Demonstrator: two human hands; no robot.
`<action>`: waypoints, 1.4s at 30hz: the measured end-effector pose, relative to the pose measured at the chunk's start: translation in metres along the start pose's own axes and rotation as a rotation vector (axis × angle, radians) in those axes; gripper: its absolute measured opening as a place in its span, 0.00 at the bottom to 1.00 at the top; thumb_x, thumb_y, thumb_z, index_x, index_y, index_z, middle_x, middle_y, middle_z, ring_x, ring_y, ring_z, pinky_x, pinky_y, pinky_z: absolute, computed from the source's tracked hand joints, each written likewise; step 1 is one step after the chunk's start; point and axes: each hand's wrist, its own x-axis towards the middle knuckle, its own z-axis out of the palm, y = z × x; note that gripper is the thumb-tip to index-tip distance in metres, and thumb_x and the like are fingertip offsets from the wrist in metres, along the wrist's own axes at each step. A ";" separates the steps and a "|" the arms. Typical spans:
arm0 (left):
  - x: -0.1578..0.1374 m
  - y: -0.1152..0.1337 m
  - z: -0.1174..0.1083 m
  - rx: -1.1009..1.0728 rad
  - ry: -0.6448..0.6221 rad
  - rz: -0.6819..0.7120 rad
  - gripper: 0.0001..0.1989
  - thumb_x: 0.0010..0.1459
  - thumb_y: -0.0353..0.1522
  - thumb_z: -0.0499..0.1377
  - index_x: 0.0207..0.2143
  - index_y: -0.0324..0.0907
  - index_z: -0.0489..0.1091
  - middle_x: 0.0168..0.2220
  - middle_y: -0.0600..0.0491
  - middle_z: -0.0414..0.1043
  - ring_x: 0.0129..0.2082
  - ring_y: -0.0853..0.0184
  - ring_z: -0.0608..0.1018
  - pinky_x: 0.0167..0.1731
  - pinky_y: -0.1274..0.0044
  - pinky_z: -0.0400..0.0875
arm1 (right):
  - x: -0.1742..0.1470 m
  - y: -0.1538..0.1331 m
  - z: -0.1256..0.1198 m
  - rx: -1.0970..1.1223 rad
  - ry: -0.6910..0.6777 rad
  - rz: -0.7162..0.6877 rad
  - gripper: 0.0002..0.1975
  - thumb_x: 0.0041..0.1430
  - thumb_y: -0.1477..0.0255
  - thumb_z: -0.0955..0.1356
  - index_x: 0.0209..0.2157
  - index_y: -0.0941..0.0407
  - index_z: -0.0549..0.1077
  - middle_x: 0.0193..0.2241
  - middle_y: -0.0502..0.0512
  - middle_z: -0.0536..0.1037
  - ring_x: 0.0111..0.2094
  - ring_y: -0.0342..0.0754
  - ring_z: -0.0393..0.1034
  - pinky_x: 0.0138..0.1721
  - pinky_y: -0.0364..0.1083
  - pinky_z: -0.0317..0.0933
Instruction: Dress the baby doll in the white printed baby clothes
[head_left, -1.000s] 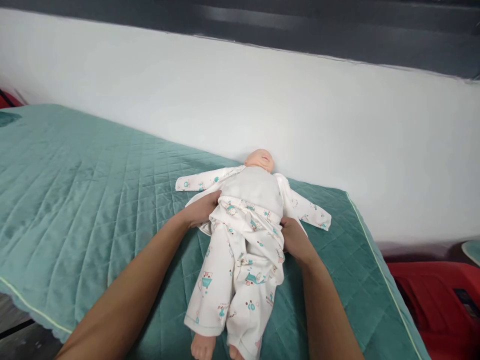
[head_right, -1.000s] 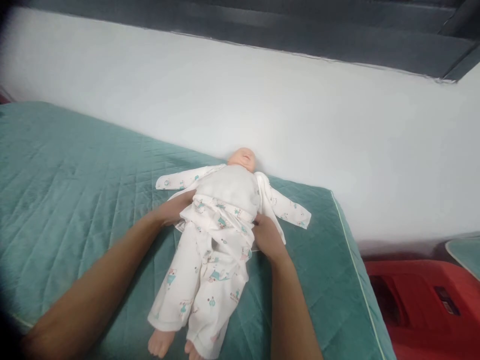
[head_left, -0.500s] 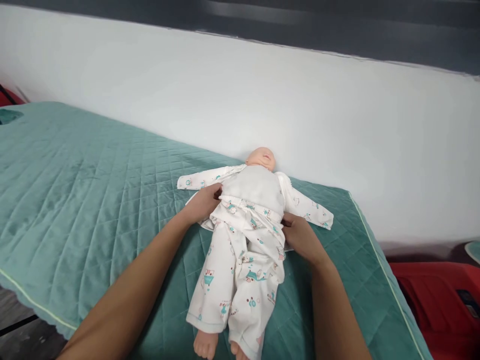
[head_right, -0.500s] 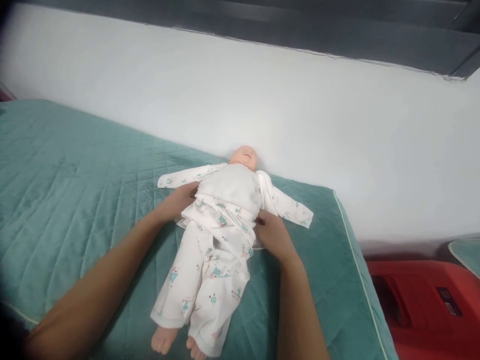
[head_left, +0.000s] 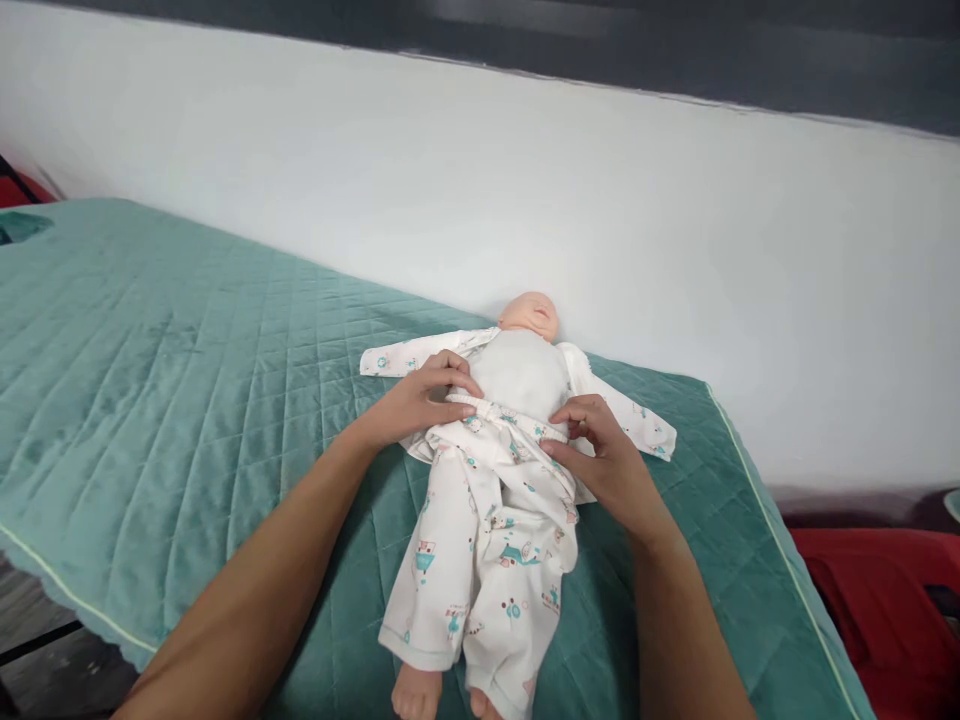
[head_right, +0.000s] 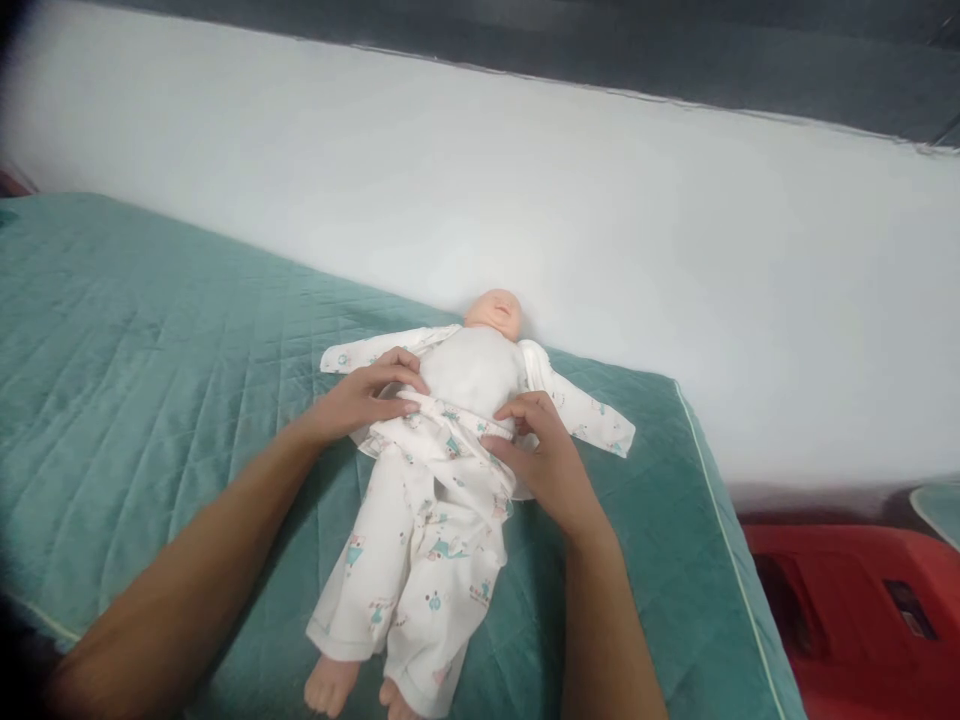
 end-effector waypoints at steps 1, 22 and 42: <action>0.000 0.001 0.001 0.052 -0.014 0.006 0.10 0.55 0.39 0.65 0.39 0.46 0.77 0.45 0.50 0.61 0.50 0.61 0.68 0.53 0.70 0.65 | 0.000 -0.001 -0.001 -0.026 -0.033 0.020 0.08 0.57 0.67 0.73 0.37 0.49 0.73 0.41 0.52 0.67 0.40 0.48 0.63 0.43 0.49 0.60; 0.063 -0.006 0.014 0.098 0.059 -0.182 0.14 0.60 0.44 0.57 0.31 0.43 0.61 0.28 0.57 0.64 0.29 0.67 0.67 0.30 0.76 0.59 | 0.031 0.030 0.011 0.271 0.115 0.299 0.19 0.54 0.52 0.70 0.31 0.52 0.64 0.21 0.44 0.63 0.24 0.43 0.55 0.28 0.44 0.53; 0.027 -0.011 -0.024 -0.011 -0.239 -0.336 0.08 0.41 0.32 0.62 0.26 0.44 0.66 0.27 0.56 0.66 0.29 0.65 0.68 0.29 0.76 0.62 | 0.008 0.037 -0.024 0.148 -0.137 0.399 0.15 0.54 0.57 0.71 0.31 0.55 0.71 0.27 0.49 0.74 0.29 0.46 0.65 0.30 0.44 0.59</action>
